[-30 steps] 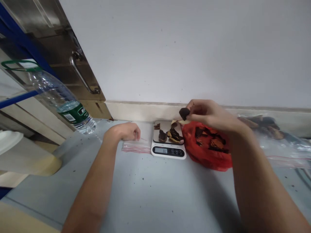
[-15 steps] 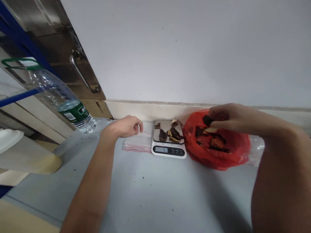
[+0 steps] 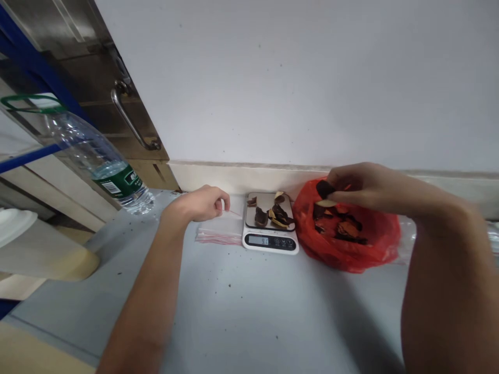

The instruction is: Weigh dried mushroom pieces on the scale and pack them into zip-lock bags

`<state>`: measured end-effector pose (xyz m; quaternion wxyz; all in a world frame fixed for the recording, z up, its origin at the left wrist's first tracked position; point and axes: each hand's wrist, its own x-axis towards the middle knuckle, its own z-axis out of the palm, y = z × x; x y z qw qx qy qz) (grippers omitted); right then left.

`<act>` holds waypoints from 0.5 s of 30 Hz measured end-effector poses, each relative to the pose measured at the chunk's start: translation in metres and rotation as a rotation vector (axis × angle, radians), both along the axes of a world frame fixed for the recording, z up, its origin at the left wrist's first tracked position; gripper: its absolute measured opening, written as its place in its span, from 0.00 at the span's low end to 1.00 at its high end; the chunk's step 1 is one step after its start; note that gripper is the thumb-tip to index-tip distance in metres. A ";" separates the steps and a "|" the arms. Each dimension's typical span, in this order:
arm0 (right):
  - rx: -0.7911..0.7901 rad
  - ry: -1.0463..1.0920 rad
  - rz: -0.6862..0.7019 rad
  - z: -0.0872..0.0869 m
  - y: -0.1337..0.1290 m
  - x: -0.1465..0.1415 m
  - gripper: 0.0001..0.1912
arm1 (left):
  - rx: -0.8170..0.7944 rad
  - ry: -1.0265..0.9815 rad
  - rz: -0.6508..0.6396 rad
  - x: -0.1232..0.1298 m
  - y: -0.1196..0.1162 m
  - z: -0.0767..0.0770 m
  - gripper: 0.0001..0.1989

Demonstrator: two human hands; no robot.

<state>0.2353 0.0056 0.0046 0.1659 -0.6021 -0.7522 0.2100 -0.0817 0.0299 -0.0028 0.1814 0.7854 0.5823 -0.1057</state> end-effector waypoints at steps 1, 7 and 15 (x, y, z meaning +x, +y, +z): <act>-0.036 0.010 0.007 0.002 -0.001 -0.004 0.08 | 0.003 0.004 -0.001 0.000 0.000 0.000 0.16; -0.008 -0.149 -0.010 0.006 0.000 -0.049 0.06 | -0.019 0.006 0.001 0.001 0.002 -0.001 0.17; -0.041 -0.305 0.028 -0.006 0.003 -0.087 0.09 | -0.013 0.027 -0.016 0.002 0.003 -0.004 0.17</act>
